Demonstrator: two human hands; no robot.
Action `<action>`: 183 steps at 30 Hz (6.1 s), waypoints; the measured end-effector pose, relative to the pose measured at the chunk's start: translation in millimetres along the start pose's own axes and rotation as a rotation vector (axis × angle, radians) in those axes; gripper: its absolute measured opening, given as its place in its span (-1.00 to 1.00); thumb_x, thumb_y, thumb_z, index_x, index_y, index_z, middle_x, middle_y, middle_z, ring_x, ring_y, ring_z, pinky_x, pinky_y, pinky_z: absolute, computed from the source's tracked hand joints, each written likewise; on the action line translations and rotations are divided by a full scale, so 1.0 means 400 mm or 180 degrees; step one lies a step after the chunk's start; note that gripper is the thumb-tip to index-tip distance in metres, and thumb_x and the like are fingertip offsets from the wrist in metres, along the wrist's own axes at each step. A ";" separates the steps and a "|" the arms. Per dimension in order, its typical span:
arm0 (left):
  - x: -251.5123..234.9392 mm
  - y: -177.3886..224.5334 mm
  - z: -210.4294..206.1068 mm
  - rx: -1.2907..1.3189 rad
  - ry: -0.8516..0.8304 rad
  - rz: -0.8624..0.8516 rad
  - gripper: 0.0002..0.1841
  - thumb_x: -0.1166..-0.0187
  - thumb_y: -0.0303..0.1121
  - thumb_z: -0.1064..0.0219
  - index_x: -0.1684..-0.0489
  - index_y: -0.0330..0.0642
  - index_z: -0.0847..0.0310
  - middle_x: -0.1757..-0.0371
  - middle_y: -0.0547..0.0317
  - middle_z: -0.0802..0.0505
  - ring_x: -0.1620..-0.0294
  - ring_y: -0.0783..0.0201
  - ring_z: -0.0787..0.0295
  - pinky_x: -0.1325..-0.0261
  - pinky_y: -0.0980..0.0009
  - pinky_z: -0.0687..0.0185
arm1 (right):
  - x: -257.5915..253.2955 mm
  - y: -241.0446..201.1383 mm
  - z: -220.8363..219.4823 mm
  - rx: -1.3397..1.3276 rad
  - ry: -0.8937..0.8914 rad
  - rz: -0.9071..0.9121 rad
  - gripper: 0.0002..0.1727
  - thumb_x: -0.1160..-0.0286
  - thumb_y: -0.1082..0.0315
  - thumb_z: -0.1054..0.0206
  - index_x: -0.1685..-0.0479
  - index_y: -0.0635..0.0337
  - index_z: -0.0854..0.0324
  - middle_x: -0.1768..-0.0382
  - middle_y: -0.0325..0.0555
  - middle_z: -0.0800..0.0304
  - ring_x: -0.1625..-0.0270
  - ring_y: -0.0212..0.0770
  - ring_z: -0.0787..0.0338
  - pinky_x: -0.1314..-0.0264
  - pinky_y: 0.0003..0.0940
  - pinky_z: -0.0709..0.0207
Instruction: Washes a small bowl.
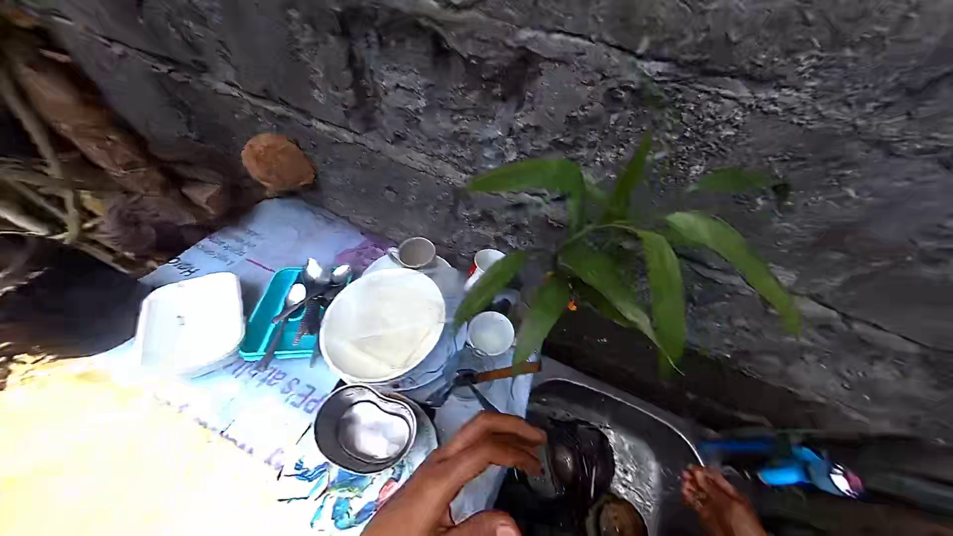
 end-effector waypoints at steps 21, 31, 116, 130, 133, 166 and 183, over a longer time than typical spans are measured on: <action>-0.245 -0.709 -1.029 0.0104 -0.1425 0.2884 -0.68 -0.74 -0.21 -0.28 0.09 -0.37 -0.67 0.44 0.20 -0.78 0.49 0.44 -0.61 0.28 0.45 -0.55 | -0.035 0.296 -0.034 0.3861 -0.1523 -0.0385 -0.31 -0.57 0.34 -0.35 -0.71 0.33 -0.29 -0.52 0.42 -0.52 -0.55 0.35 -0.57 -0.60 0.27 -0.40; -0.032 -0.721 -1.000 -0.2218 -0.2237 0.3236 0.12 -0.42 0.06 -0.55 -0.79 -0.52 0.08 -0.76 -0.49 -0.22 -0.78 -0.30 -0.19 -0.78 -0.11 -0.12 | -0.121 -0.011 0.024 0.3673 -0.0899 -0.0103 -0.57 -0.60 0.24 -0.32 -0.24 0.43 -0.67 -0.24 0.39 -0.74 -0.41 0.30 -0.69 -0.53 0.22 -0.44; 0.032 -0.866 -0.850 0.0732 0.1934 0.3205 -0.53 -0.85 -0.10 -0.09 -0.06 -0.42 -0.69 0.05 -0.20 -0.82 0.01 0.09 -0.77 -0.20 0.08 -0.65 | -0.090 0.029 0.050 0.0921 0.1150 0.0761 -0.70 -0.76 0.34 -0.21 0.09 0.39 -0.80 0.16 0.14 -0.87 0.01 -0.06 -0.82 -0.23 0.01 -0.60; 0.078 -0.878 -0.772 -0.0712 0.1073 0.3634 -0.48 -0.76 0.03 -0.21 0.15 -0.36 -0.78 0.27 -0.21 -0.82 0.17 -0.09 -0.78 -0.07 -0.15 -0.61 | -0.116 0.069 -0.017 0.1686 -0.0067 0.0507 -0.56 -0.53 -0.01 -0.47 0.08 0.27 -0.83 0.15 0.10 -0.90 -0.01 -0.01 -0.85 -0.27 0.10 -0.61; 0.084 -0.878 -0.766 -0.0812 0.0955 0.3697 -0.46 -0.79 0.01 -0.16 0.27 -0.39 -0.74 0.36 -0.18 -0.76 0.26 -0.07 -0.72 0.01 -0.13 -0.59 | -0.126 0.104 0.010 0.1610 0.0295 0.0339 -0.47 -0.66 0.01 -0.35 0.41 0.40 -0.73 0.44 0.16 -0.72 0.26 0.05 -0.71 0.01 0.14 -0.53; 0.028 -0.895 -0.841 0.0669 0.1960 0.3380 -0.60 -0.85 -0.18 -0.11 0.00 -0.42 -0.70 0.14 -0.12 -0.82 0.14 0.15 -0.74 -0.05 0.14 -0.66 | -0.091 0.125 0.076 -0.0612 0.2028 0.0168 -0.57 -0.75 0.21 -0.26 0.50 0.34 -0.64 0.58 -0.13 -0.64 0.50 -0.32 -0.65 0.30 -0.29 -0.60; 0.077 -0.871 -0.796 0.0675 0.1943 0.2811 -0.66 -0.83 -0.31 -0.12 -0.02 -0.48 -0.70 0.11 -0.11 -0.84 0.08 0.24 -0.77 -0.16 0.24 -0.69 | -0.154 0.078 0.011 0.0732 0.0236 0.0620 -0.71 -0.55 0.23 -0.46 0.20 0.35 -0.76 0.23 0.03 -0.83 0.09 -0.17 -0.78 -0.14 -0.10 -0.63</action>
Point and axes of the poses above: each hand's wrist, its own x-axis away from the middle knuckle, its own z-axis out of the back of the hand, y = z × x, the point moved 6 cm from there along -x, towards the middle knuckle
